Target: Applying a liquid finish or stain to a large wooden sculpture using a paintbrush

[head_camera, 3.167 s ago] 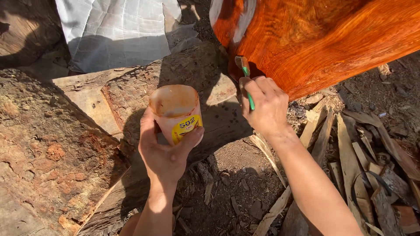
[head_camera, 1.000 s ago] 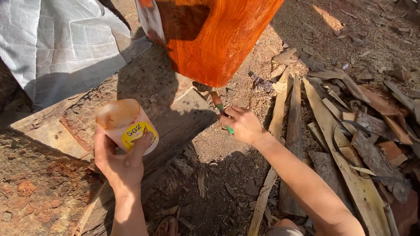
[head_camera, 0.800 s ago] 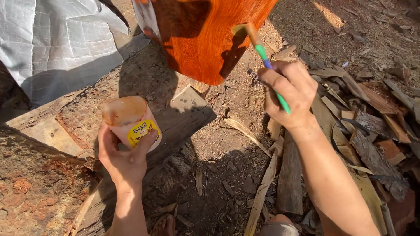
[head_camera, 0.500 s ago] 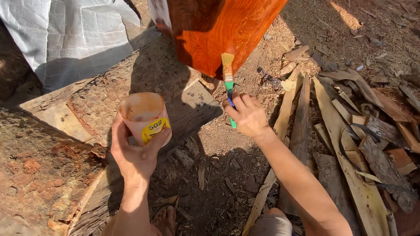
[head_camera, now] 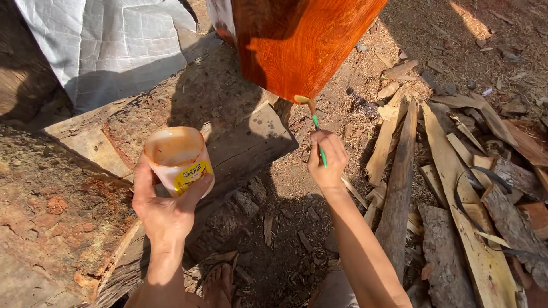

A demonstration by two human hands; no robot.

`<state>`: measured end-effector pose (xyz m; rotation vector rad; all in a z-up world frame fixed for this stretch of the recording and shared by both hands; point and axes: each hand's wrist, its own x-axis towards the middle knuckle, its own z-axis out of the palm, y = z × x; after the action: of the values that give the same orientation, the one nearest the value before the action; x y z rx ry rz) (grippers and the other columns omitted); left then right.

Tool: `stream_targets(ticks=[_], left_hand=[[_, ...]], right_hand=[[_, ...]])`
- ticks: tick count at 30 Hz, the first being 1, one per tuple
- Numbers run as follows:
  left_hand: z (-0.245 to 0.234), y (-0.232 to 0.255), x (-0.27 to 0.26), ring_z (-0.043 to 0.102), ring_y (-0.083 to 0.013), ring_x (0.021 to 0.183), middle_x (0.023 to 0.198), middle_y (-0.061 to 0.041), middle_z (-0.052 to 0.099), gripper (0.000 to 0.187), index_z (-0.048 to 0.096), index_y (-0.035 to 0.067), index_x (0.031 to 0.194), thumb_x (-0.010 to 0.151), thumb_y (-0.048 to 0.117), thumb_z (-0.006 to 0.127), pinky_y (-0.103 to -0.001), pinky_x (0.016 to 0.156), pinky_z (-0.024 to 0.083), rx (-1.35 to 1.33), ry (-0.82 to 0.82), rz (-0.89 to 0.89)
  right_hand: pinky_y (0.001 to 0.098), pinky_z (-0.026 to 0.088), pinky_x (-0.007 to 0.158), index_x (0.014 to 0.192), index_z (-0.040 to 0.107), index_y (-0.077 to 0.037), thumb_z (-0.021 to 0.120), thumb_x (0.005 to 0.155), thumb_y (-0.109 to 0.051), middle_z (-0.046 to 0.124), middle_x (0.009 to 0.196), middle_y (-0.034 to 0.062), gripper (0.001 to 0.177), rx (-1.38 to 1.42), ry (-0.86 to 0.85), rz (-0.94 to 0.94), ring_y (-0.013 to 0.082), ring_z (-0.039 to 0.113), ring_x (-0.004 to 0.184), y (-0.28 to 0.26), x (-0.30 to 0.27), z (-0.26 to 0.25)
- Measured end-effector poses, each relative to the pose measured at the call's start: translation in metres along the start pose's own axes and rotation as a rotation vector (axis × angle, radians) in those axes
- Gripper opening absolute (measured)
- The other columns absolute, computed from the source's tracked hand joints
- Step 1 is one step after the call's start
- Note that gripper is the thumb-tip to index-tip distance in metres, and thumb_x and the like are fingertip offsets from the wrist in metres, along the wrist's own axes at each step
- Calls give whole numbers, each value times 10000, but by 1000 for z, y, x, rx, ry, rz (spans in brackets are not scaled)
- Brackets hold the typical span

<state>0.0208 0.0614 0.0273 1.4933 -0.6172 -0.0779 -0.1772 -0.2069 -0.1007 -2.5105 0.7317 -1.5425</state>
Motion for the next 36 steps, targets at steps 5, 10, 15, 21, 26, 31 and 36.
stream_targets(ticks=[5, 10, 15, 21, 26, 31, 36], left_hand=[[-4, -11, 4, 625, -285, 1179, 1230, -165, 650, 902, 567, 111, 1454, 654, 147, 982, -480, 1098, 445, 35, 10, 57], [0, -8, 8, 625, -288, 1154, 1221, -163, 640, 904, 562, 105, 1462, 655, 123, 970, -489, 1059, 460, 62, 5, 37], [4, 2, 10, 629, -242, 1144, 1216, -116, 646, 884, 568, 133, 1457, 665, 132, 962, -455, 1053, 466, 58, 29, -10], [13, 3, 11, 625, -264, 1148, 1206, -136, 651, 914, 597, 145, 1430, 610, 140, 1001, -447, 1092, 437, -7, 58, -56], [19, -6, 13, 673, -303, 1117, 1182, -160, 667, 924, 600, 141, 1419, 595, 223, 1010, -467, 1050, 482, -9, 7, 18], [41, -15, 10, 630, -305, 1137, 1216, -202, 623, 914, 548, 80, 1431, 652, 241, 999, -489, 1013, 482, -160, 42, 257], [48, -16, 9, 662, -428, 1079, 1135, -263, 619, 828, 573, -33, 1351, 678, 234, 973, -567, 918, 528, -134, -109, 255]], right_hand=[[365, 565, 674, 1028, 689, -46, 585, 977, 46, 667, 873, 95, 148, -5, 217, 178, 260, 677, 761, -6, -22, 20], [350, 570, 643, 996, 715, -97, 603, 976, -23, 645, 872, 68, 135, 24, 73, 36, 237, 667, 768, -44, -13, 96], [297, 563, 666, 971, 716, -121, 550, 974, -29, 612, 867, 49, 189, 11, 3, 0, 196, 626, 769, -22, -13, 70], [320, 523, 683, 924, 689, -166, 587, 1003, -105, 629, 885, 37, 143, -175, 18, -38, 197, 601, 762, -7, -30, 4], [328, 569, 626, 941, 753, -153, 754, 836, -79, 672, 854, 68, 128, -182, -320, -219, 233, 675, 782, -13, 48, -7], [335, 556, 641, 990, 768, -155, 657, 993, -241, 660, 930, 102, 140, -220, -224, -472, 240, 650, 820, 5, 76, -24], [385, 535, 733, 915, 689, -179, 610, 1006, -216, 666, 1026, 130, 127, -367, -254, -620, 292, 653, 911, 14, 41, 4]])
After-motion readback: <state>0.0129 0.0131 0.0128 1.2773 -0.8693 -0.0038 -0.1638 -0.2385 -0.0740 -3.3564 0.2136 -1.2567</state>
